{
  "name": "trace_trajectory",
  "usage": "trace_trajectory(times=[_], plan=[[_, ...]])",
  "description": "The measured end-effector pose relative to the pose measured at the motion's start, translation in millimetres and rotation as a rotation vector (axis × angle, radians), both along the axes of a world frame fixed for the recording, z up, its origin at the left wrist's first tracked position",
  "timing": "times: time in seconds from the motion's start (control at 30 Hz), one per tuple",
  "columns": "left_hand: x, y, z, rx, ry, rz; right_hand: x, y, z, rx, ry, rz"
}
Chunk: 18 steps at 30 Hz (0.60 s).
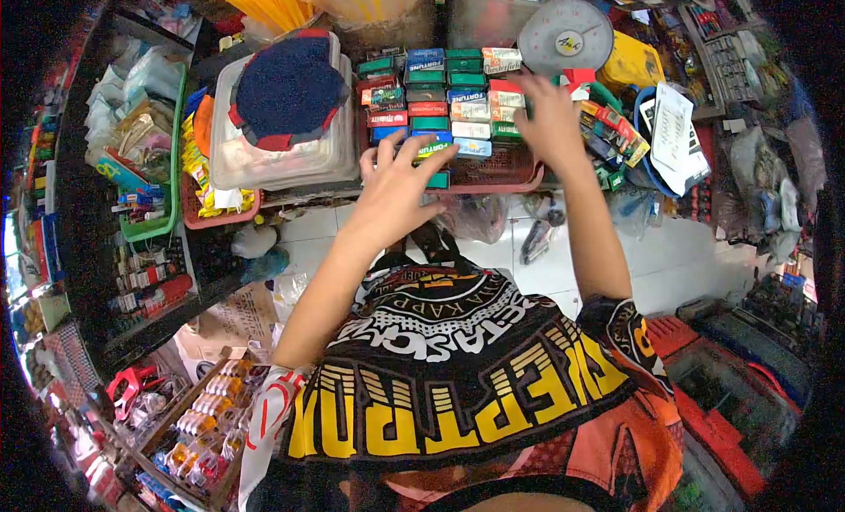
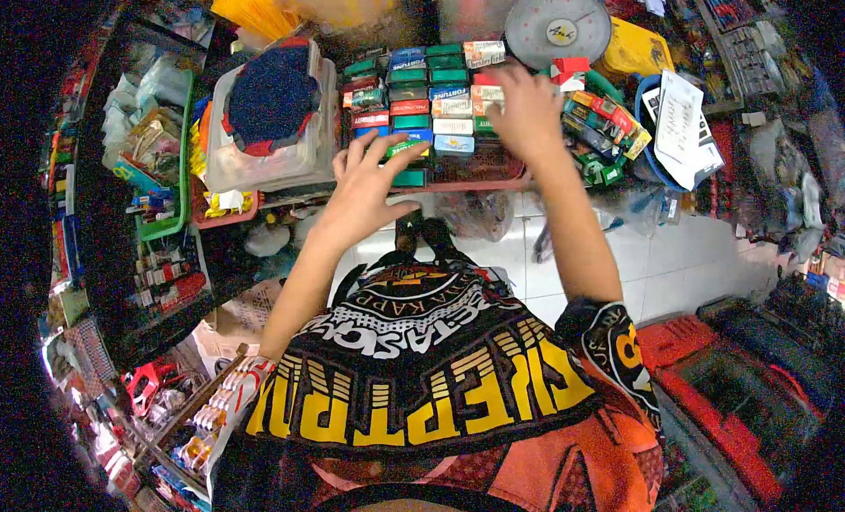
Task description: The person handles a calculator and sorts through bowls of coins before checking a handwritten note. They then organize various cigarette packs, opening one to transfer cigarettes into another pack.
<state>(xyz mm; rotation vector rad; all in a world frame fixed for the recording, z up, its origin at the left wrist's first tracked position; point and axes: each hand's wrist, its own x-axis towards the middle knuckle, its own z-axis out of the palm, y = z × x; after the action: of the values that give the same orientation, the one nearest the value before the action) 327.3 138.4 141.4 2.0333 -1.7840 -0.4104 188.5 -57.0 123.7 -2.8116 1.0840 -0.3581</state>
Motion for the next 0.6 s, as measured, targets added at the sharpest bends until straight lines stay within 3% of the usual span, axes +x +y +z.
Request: trace_trajectory(times=[0.07, 0.13, 0.33, 0.6], plan=[[2.7, -0.3, -0.2, 0.036, -0.040, 0.008, 6.5, -24.5, -2.2, 0.026, 0.059, -0.037], [4.5, -0.1, -2.1, 0.020, -0.016, 0.009, 12.0, -44.6, -16.7, 0.010, 0.285, 0.009], [-2.3, -4.4, -3.1, -0.011, 0.003, 0.008, 10.5, -87.4, -44.9, 0.243, 0.420, 0.062], [-0.1, 2.8, -0.9, -0.031, -0.014, 0.005, -3.9, -82.8, -40.6, 0.270, 0.274, 0.195]])
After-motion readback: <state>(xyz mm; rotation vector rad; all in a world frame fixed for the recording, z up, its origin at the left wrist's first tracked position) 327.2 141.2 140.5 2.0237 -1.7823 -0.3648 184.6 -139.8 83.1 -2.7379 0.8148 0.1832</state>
